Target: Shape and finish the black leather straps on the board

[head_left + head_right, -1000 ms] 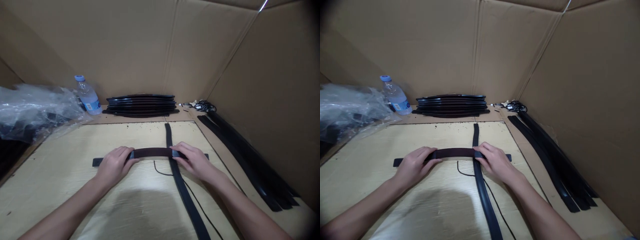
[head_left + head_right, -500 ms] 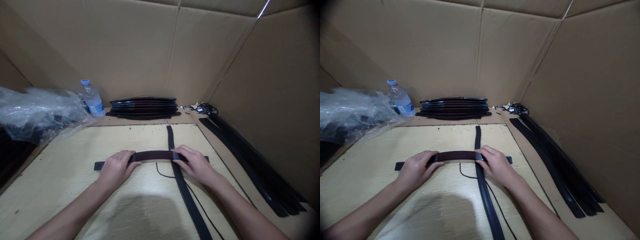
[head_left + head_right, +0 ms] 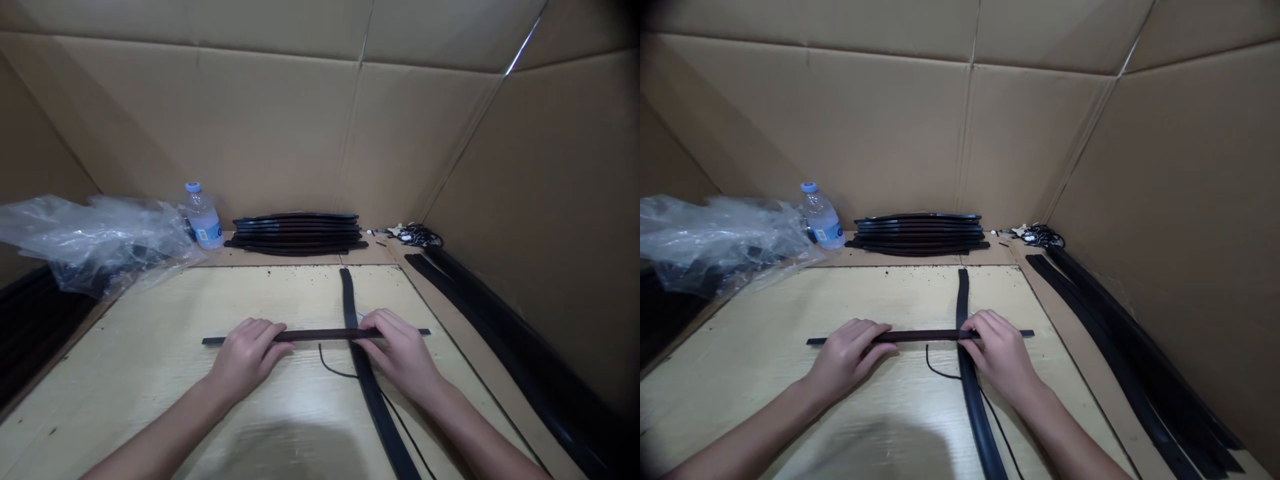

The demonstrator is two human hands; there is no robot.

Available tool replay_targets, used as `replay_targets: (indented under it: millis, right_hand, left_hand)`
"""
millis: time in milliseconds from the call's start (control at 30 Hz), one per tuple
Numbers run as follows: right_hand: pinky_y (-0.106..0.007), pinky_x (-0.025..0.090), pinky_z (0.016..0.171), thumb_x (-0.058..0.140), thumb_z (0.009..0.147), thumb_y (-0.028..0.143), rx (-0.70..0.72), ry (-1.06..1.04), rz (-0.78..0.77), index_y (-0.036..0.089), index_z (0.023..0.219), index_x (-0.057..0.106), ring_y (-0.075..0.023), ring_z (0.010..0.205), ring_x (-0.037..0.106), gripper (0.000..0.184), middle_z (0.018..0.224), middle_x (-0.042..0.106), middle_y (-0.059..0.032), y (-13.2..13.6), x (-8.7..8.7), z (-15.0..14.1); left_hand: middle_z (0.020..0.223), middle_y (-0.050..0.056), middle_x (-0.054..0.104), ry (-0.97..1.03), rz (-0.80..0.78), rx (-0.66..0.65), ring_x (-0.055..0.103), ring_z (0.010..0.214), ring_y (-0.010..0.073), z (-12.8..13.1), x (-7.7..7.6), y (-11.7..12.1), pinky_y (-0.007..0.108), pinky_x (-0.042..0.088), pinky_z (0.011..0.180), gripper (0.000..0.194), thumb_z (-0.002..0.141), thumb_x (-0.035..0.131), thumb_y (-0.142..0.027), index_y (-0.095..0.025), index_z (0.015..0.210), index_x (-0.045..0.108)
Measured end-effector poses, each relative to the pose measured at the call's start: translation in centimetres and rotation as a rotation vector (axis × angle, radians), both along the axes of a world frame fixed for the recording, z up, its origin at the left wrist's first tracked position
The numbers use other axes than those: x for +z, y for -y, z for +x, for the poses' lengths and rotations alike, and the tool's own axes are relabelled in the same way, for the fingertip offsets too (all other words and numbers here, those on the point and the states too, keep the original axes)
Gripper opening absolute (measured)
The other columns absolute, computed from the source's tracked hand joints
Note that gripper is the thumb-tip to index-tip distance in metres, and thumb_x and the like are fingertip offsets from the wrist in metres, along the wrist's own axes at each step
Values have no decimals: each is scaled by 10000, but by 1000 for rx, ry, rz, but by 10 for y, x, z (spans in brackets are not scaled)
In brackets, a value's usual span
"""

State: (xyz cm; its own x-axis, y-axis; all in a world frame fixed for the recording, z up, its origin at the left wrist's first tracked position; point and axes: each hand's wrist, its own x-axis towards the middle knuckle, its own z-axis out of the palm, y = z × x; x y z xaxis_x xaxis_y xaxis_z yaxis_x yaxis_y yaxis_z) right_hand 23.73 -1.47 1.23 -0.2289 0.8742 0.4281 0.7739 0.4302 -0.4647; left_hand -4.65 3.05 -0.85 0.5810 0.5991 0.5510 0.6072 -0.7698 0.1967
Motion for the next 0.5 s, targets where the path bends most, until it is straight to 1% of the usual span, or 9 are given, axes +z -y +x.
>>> replay_targets:
  millis: [100,200,267,333,400,500]
  right_hand:
    - [-325,444,686,572,791,92,13,-4,52,190,843,532,-202,787,550,118,815,590,-41,-1,-3,1]
    - [-332,440,701,558,792,77,29,-9,128,190,840,533,-208,805,535,125,806,583,-44,-1,-4,1]
    - [-335,439,715,546,808,91,30,0,176,191,859,544,-212,828,528,113,814,585,-48,-1,-3,-1]
    - [-351,436,740,544,822,124,-3,17,237,195,886,558,-221,853,524,96,836,590,-55,0,0,-2]
    - [-377,429,768,557,823,172,-69,23,324,196,900,568,-234,869,525,82,855,594,-63,1,2,-3]
    - [-404,426,785,563,816,248,-147,-3,421,194,905,573,-253,878,534,104,869,598,-75,2,3,-2]
  left_hand:
    - [800,59,649,-30,-35,-1,586,724,187,4,3,4,324,459,664,145,850,545,-276,-160,936,561]
    - [766,61,627,-75,-68,32,575,715,194,8,3,7,323,451,641,132,873,495,-270,-158,920,548]
    - [779,62,620,-101,-66,50,569,725,198,8,2,7,326,446,641,131,885,464,-263,-162,928,536]
    - [792,59,613,-124,-61,74,561,729,198,8,1,6,326,438,641,138,897,433,-263,-171,939,527]
    - [796,56,605,-148,-62,119,554,726,197,6,2,4,320,431,635,159,908,402,-274,-179,952,522]
    - [806,53,604,-187,-77,218,564,747,194,1,7,2,304,434,651,186,919,367,-289,-187,957,517]
